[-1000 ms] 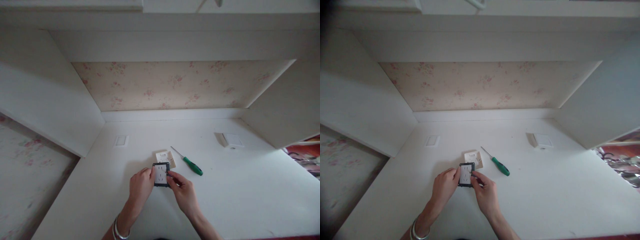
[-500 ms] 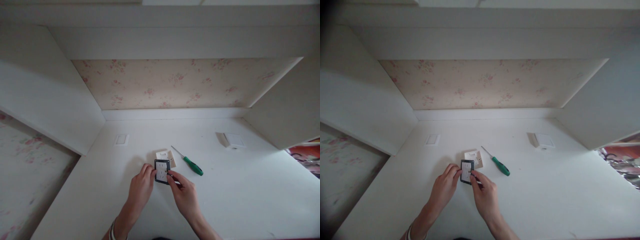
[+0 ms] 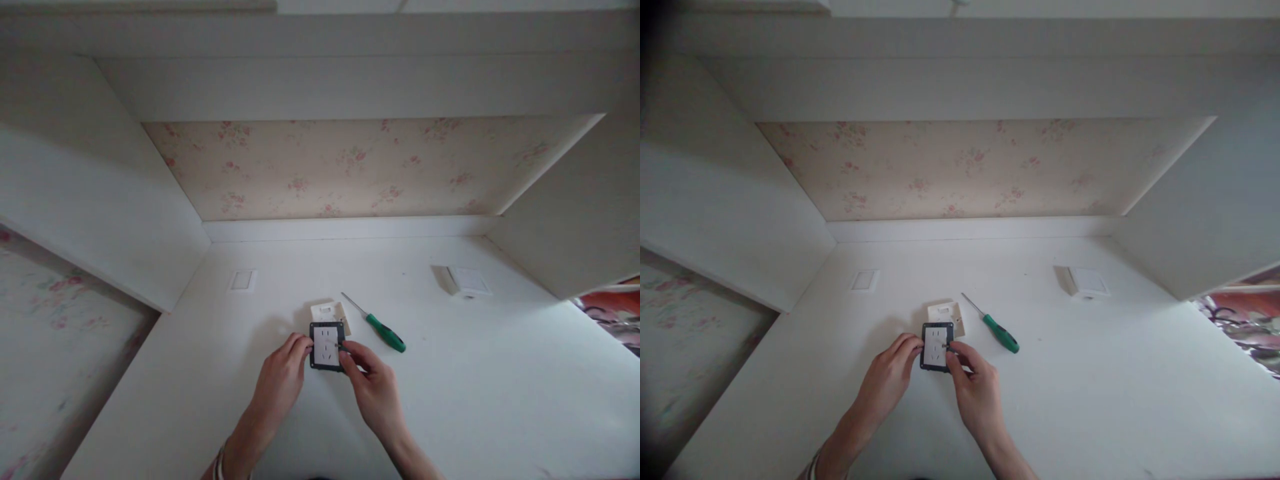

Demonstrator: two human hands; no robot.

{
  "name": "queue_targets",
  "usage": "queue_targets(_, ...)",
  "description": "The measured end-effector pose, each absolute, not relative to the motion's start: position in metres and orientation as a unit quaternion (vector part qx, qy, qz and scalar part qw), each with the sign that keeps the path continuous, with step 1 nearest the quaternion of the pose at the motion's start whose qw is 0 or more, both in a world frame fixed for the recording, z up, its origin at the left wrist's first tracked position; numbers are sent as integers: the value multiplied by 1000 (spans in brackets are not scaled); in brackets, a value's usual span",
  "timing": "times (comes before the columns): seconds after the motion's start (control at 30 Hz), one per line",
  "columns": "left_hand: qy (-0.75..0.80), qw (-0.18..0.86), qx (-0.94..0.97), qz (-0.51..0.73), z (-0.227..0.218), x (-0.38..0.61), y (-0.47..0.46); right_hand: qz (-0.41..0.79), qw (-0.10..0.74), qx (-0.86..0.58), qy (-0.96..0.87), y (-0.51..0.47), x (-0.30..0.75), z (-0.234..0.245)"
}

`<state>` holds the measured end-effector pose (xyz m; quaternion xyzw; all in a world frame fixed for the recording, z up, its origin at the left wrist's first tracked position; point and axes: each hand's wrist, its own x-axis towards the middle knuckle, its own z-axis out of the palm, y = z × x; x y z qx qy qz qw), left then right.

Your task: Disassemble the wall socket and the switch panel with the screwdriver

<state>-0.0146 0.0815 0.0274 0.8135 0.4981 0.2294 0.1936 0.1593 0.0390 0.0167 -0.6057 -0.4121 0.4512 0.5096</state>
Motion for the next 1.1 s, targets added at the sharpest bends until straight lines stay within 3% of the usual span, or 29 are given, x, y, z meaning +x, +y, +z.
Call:
queue_targets(0.2,519,221,776,281,29,-16,85,440,516,-597,-429,35,157,16)
queue_targets(0.5,584,96,763,258,24,-8,80,405,504,-598,-474,31,154,17)
queue_targets(0.63,536,175,751,343,31,-9,78,442,514,-588,-441,34,156,15)
queue_targets(0.8,476,299,744,361,38,-3,71,447,517,-580,-443,36,153,20)
queue_targets(1.1,476,246,778,328,37,6,68,472,511,-555,-456,34,146,20)
